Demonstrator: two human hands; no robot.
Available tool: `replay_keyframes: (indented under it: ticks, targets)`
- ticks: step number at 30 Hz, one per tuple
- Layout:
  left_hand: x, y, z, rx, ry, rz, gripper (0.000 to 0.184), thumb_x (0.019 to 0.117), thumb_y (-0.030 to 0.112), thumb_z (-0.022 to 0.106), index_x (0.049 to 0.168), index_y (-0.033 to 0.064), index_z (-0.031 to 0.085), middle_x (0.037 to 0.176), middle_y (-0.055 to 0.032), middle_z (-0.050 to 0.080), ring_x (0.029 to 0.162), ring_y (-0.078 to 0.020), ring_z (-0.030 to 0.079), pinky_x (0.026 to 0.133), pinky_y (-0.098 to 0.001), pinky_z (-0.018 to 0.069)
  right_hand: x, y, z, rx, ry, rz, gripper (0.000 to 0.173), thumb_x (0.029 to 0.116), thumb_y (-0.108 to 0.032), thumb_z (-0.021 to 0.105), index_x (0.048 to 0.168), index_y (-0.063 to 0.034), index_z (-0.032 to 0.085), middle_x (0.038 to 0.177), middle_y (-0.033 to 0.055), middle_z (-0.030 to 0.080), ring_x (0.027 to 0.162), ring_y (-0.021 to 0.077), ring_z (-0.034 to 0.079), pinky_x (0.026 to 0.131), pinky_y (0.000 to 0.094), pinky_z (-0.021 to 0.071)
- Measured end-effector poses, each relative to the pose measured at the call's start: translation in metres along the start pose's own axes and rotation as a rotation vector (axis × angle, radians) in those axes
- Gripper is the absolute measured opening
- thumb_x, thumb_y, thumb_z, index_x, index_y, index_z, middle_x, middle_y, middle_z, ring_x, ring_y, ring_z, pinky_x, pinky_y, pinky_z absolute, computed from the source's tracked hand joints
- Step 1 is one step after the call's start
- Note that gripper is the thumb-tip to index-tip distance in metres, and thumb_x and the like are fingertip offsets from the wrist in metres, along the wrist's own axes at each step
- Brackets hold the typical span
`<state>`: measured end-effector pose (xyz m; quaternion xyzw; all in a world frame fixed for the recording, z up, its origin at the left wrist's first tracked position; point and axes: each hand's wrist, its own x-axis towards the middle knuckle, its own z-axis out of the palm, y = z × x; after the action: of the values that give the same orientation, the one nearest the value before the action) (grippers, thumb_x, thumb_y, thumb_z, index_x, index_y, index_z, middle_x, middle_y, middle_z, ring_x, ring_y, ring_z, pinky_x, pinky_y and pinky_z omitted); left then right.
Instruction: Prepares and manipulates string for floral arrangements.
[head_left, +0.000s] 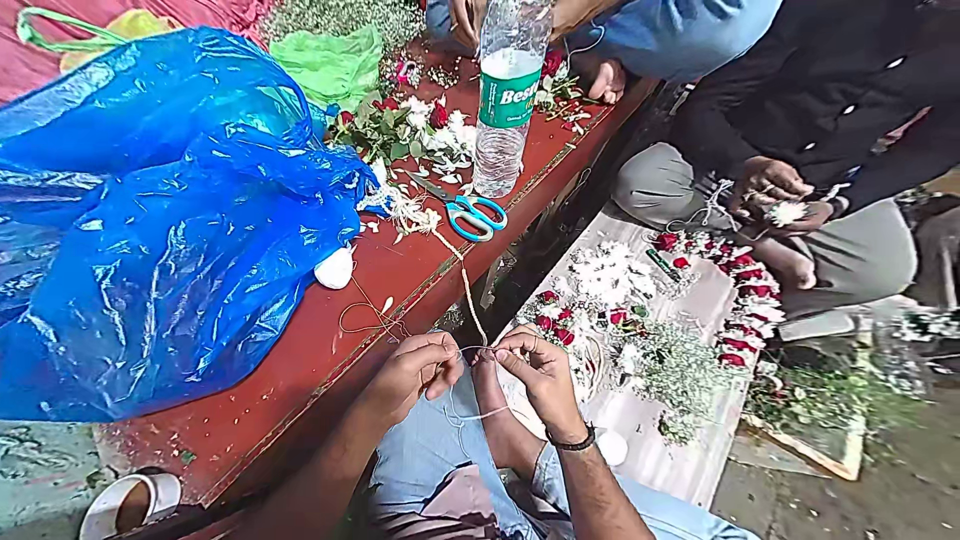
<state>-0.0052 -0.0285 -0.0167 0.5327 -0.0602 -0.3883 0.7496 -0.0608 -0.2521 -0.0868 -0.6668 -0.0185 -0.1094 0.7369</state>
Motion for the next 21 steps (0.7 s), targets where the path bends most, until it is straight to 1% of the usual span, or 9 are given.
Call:
replay_keyframes:
  ticks: [2,3,4,6,7,8,12,17,21]
  targets:
    - [0.001,0.001,-0.001,0.098,0.034,0.048,0.031,0.1027,0.015,0.040,0.098,0.0025,0.068,0.107,-0.0072,0.069,0.063,-0.0052,0.055,0.053,-0.0210,0.0449,0.001,0.001,-0.002,0.088,-0.016,-0.004,0.015,0.0951,-0.009,0.062,0.089,-0.0030,0.073,0.102,0.0118,0.072,0.111,0.0252,0.063,0.103,0.0408,0.0477]
    - [0.002,0.002,-0.001,0.152,0.037,0.060,0.031,0.1014,0.015,0.041,0.095,0.0031,0.068,0.118,-0.0089,0.068,0.070,-0.0069,0.059,0.058,-0.0227,0.0489,0.001,0.002,-0.003,0.176,-0.043,0.004,0.017,0.0967,-0.008,0.058,0.091,-0.0003,0.071,0.111,0.0177,0.072,0.121,0.0308,0.062,0.109,0.0449,0.0467]
    - [0.002,0.003,0.000,0.196,0.052,0.071,0.030,0.1004,0.015,0.042,0.090,0.0042,0.068,0.119,-0.0086,0.067,0.075,-0.0082,0.061,0.061,-0.0235,0.0507,0.001,0.002,-0.002,0.267,-0.059,0.020,0.017,0.0978,-0.008,0.056,0.093,0.0010,0.069,0.113,0.0193,0.072,0.119,0.0307,0.064,0.107,0.0447,0.0494]
    - [0.001,0.004,0.003,0.267,0.093,0.095,0.030,0.1002,0.014,0.042,0.085,0.0077,0.066,0.100,-0.0021,0.066,0.071,-0.0058,0.057,0.059,-0.0209,0.0473,-0.001,-0.001,0.001,0.356,-0.056,0.063,0.013,0.0980,-0.009,0.059,0.097,-0.0020,0.070,0.093,0.0083,0.072,0.089,0.0159,0.069,0.082,0.0336,0.0569]
    - [0.001,0.004,0.004,0.289,0.099,0.103,0.030,0.1005,0.014,0.041,0.083,0.0088,0.065,0.089,0.0007,0.063,0.067,-0.0045,0.053,0.057,-0.0199,0.0435,-0.002,-0.002,0.003,0.368,-0.067,0.071,0.011,0.0975,-0.010,0.062,0.098,-0.0026,0.070,0.084,0.0036,0.070,0.075,0.0106,0.065,0.071,0.0294,0.0553]
    - [0.001,0.005,0.005,0.300,0.098,0.102,0.031,0.0999,0.013,0.040,0.081,0.0101,0.063,0.082,0.0031,0.060,0.062,-0.0031,0.049,0.054,-0.0191,0.0394,-0.003,-0.004,0.004,0.342,-0.082,0.072,0.009,0.0960,-0.010,0.066,0.098,-0.0031,0.072,0.083,0.0008,0.069,0.070,0.0067,0.062,0.066,0.0255,0.0530]
    - [-0.002,0.009,0.005,0.187,0.098,-0.004,0.031,0.1017,0.015,0.040,0.082,0.0106,0.063,0.074,0.0042,0.058,0.056,-0.0020,0.045,0.049,-0.0181,0.0356,-0.004,-0.005,0.005,0.244,-0.052,0.047,0.006,0.0902,-0.006,0.073,0.094,-0.0020,0.075,0.081,-0.0014,0.067,0.062,-0.0005,0.050,0.056,0.0180,0.0426]
    - [-0.002,0.010,0.005,0.087,0.075,-0.109,0.030,0.1010,0.015,0.041,0.085,0.0082,0.065,0.079,0.0011,0.063,0.056,-0.0030,0.050,0.049,-0.0183,0.0386,-0.007,-0.004,0.004,0.261,0.029,0.078,0.003,0.0894,-0.002,0.072,0.091,-0.0022,0.074,0.071,-0.0037,0.065,0.059,-0.0005,0.051,0.055,0.0176,0.0428]
    - [0.002,0.008,0.007,0.085,0.068,-0.117,0.028,0.1014,0.016,0.042,0.086,0.0085,0.065,0.080,0.0013,0.062,0.058,-0.0030,0.051,0.050,-0.0180,0.0401,-0.011,-0.001,0.002,0.262,-0.014,0.077,0.005,0.0906,-0.004,0.072,0.094,-0.0013,0.074,0.072,-0.0038,0.064,0.059,-0.0008,0.049,0.054,0.0176,0.0410]
